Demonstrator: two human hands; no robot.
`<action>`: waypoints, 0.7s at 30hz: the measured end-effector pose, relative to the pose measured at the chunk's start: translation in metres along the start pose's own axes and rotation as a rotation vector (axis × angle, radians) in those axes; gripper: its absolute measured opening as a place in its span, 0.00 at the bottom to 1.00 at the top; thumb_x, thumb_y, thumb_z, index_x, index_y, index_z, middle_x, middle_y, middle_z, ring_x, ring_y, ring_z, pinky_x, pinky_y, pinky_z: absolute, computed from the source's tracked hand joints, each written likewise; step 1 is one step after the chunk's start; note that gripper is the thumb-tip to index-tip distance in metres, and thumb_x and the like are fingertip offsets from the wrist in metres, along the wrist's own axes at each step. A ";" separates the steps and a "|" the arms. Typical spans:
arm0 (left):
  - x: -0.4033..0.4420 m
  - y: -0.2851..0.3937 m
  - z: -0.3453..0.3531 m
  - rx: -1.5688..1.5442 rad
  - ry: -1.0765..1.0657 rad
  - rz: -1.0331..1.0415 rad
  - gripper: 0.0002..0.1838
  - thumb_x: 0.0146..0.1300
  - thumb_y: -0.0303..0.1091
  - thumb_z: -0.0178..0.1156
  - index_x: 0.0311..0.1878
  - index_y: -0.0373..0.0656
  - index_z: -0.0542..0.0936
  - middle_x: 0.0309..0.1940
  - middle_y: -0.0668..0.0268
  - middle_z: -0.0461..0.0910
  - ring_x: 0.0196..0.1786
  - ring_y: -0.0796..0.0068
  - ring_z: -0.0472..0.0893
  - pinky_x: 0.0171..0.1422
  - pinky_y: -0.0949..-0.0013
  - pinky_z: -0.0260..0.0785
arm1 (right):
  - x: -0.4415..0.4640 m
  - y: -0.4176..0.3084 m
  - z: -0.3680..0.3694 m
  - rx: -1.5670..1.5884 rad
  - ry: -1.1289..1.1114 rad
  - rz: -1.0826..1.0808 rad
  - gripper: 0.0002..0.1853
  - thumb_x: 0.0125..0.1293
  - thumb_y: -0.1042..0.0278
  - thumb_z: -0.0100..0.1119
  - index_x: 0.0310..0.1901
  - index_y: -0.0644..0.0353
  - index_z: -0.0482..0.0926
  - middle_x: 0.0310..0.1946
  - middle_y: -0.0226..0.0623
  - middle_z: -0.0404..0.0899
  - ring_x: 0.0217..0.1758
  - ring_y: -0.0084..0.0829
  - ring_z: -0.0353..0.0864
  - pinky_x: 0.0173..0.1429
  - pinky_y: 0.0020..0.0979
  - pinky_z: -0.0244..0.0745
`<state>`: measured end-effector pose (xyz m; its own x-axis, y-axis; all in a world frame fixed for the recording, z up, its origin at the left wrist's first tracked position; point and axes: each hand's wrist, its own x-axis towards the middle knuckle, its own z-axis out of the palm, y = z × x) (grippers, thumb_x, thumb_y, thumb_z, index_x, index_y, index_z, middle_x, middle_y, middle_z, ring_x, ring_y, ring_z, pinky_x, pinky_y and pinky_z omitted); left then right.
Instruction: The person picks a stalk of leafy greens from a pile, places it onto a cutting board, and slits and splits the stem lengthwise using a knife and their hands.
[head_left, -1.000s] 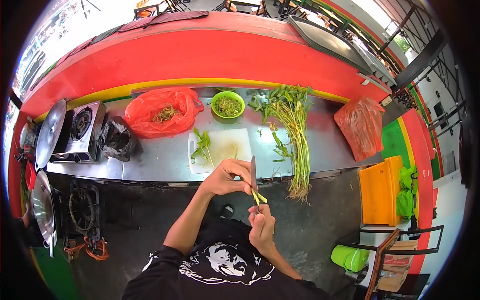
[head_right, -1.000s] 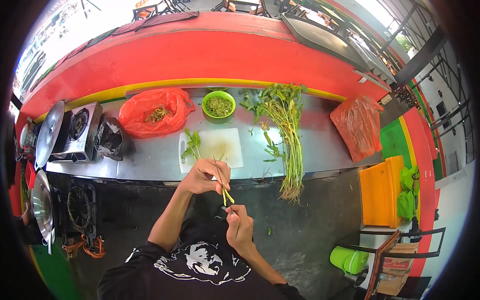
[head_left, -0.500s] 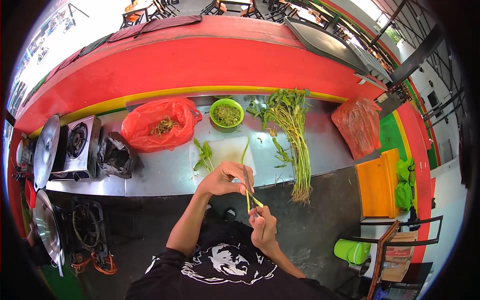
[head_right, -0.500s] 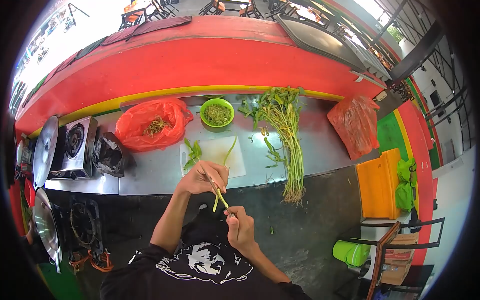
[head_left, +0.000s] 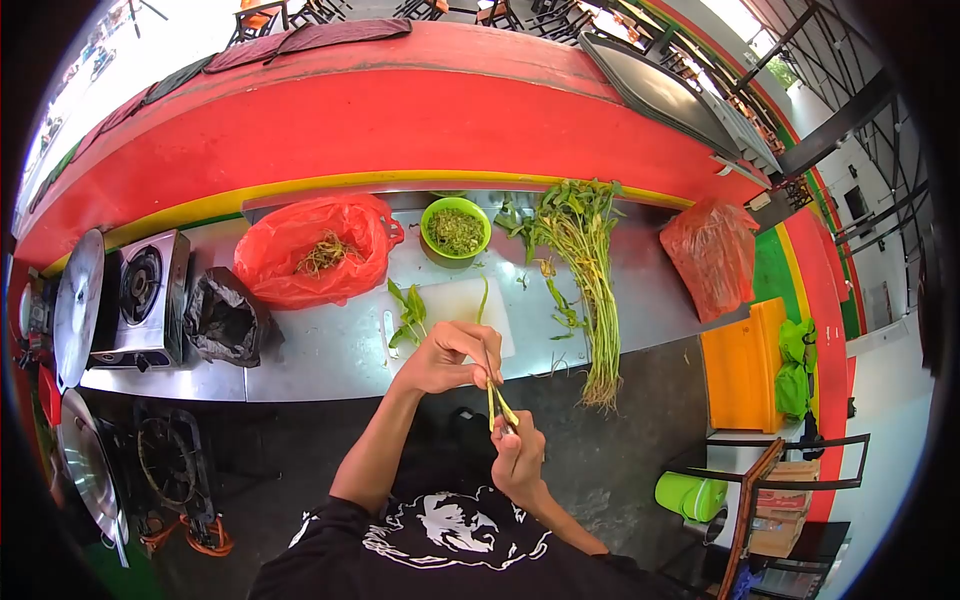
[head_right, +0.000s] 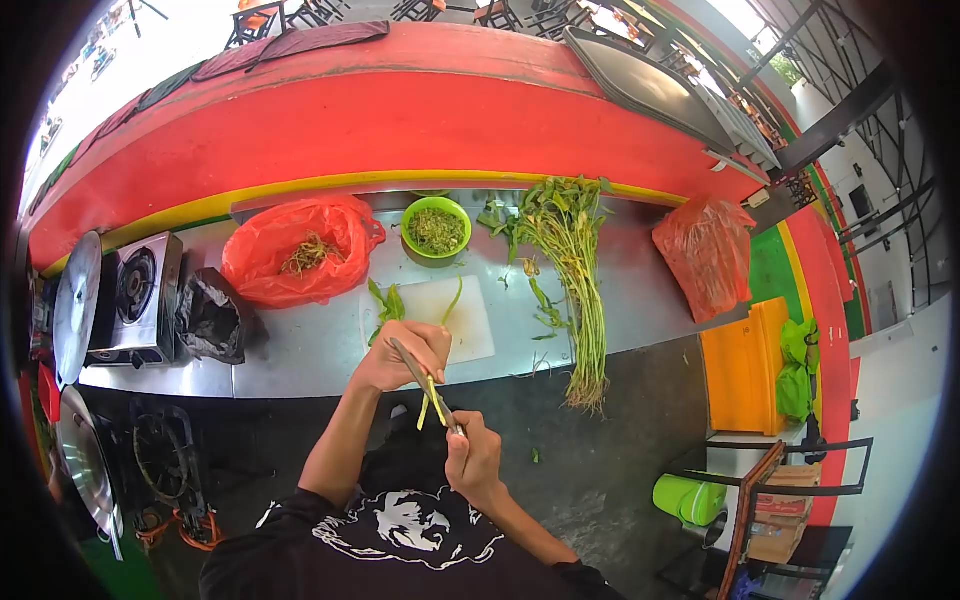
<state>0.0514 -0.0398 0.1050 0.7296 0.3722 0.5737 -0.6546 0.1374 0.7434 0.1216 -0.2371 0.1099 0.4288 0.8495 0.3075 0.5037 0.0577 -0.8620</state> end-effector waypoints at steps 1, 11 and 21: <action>0.001 0.002 -0.001 0.000 -0.003 0.000 0.10 0.57 0.33 0.71 0.28 0.36 0.83 0.29 0.61 0.81 0.33 0.71 0.81 0.38 0.69 0.72 | 0.001 0.000 0.001 0.004 0.006 -0.005 0.22 0.77 0.53 0.38 0.38 0.67 0.71 0.18 0.33 0.69 0.16 0.28 0.70 0.22 0.30 0.63; 0.006 0.008 -0.002 0.095 -0.010 -0.092 0.07 0.48 0.31 0.74 0.30 0.41 0.87 0.23 0.68 0.81 0.27 0.77 0.75 0.33 0.71 0.63 | 0.019 -0.003 -0.003 0.077 -0.055 0.001 0.22 0.77 0.53 0.38 0.38 0.67 0.71 0.17 0.33 0.69 0.16 0.27 0.70 0.22 0.29 0.64; 0.021 -0.007 -0.002 0.176 0.018 -0.041 0.08 0.53 0.32 0.73 0.33 0.40 0.86 0.32 0.65 0.85 0.34 0.74 0.80 0.38 0.71 0.70 | 0.022 0.018 -0.020 0.104 -0.054 0.059 0.21 0.77 0.54 0.40 0.39 0.68 0.72 0.19 0.34 0.71 0.17 0.25 0.70 0.23 0.28 0.64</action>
<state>0.0713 -0.0312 0.1114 0.7505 0.3862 0.5363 -0.5782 -0.0095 0.8159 0.1554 -0.2281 0.1095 0.4129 0.8798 0.2356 0.3968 0.0591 -0.9160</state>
